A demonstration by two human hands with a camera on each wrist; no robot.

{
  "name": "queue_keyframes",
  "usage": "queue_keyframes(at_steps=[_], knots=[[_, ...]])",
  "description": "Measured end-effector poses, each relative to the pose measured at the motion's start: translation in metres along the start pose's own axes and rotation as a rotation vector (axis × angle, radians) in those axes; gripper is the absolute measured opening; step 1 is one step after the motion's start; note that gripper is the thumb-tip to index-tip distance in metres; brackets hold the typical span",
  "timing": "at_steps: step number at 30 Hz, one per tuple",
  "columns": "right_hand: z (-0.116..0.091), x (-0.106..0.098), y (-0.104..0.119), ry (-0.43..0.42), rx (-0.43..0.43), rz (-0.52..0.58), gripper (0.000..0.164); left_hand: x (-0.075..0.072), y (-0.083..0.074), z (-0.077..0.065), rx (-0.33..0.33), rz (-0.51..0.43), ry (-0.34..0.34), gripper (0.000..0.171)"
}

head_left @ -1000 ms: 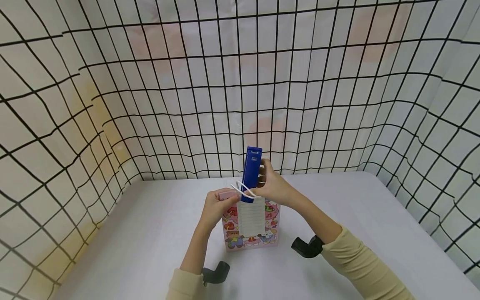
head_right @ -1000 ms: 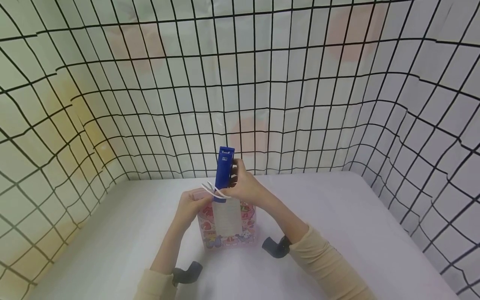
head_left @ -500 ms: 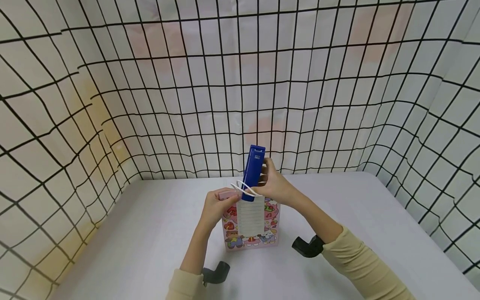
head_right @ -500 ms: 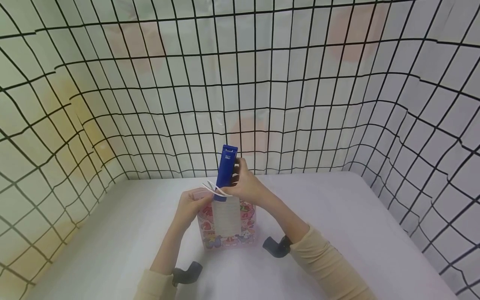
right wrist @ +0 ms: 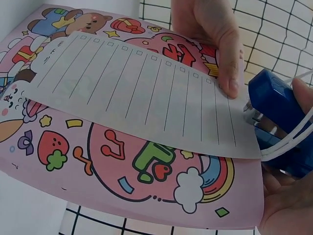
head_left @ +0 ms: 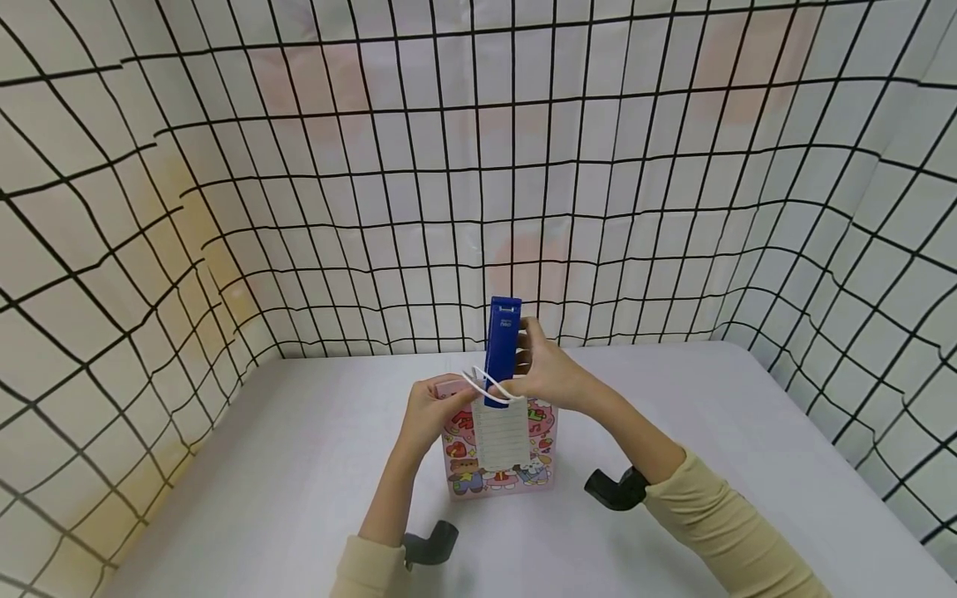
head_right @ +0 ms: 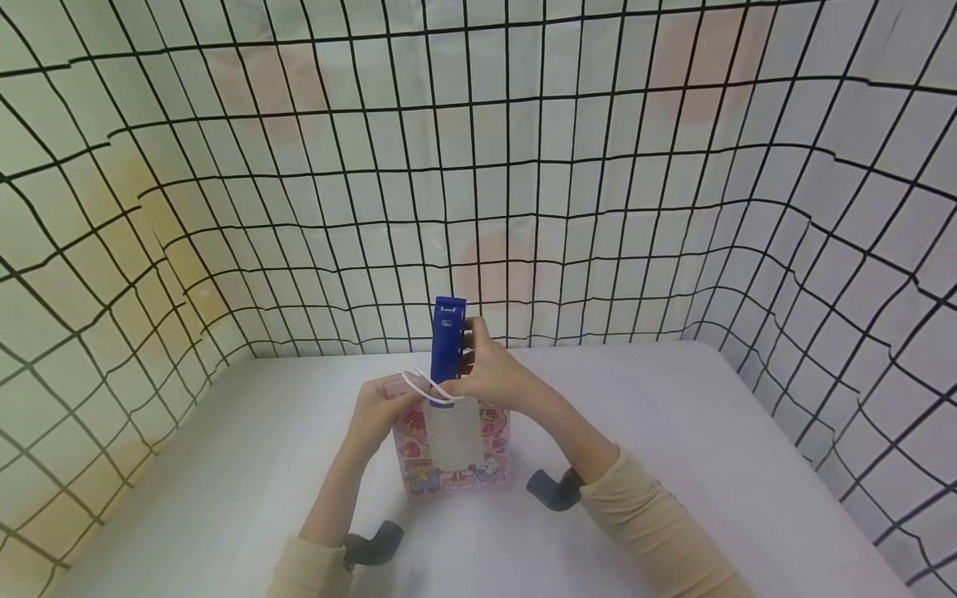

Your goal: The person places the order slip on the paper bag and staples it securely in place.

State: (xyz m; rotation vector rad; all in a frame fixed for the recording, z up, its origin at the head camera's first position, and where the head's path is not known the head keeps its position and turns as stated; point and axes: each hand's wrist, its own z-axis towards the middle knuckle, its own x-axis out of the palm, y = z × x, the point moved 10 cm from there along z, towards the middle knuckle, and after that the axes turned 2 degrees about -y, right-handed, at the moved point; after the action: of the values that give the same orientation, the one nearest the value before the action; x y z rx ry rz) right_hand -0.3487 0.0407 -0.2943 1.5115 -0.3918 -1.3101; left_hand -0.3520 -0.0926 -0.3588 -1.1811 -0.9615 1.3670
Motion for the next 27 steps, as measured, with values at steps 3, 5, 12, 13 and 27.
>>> queue_keyframes(at_steps=[3, 5, 12, 13, 27], knots=[[-0.0004, 0.0009, 0.0005, 0.005, -0.009, -0.014, 0.089, 0.0005, -0.0001, -0.0001, -0.006, -0.005, 0.002, 0.020], [-0.0007, 0.0014, 0.0011, 0.006, -0.019, -0.025, 0.088, 0.0008, -0.0006, -0.0003, -0.009, -0.010, 0.006, 0.021], [-0.0022, 0.0009, 0.0035, 0.007, -0.047, -0.038, 0.086, 0.0011, -0.0008, 0.0006, 0.001, 0.013, 0.029, 0.019], [-0.0022, 0.0011, 0.0038, 0.009, -0.053, -0.037, 0.086, 0.0009, -0.0007, 0.0008, 0.005, 0.016, 0.030, 0.019], [-0.0026, 0.0004, 0.0039, 0.002, -0.064, -0.036, 0.082, 0.0011, -0.0045, 0.0005, 0.000, 0.033, 0.027, 0.019]])
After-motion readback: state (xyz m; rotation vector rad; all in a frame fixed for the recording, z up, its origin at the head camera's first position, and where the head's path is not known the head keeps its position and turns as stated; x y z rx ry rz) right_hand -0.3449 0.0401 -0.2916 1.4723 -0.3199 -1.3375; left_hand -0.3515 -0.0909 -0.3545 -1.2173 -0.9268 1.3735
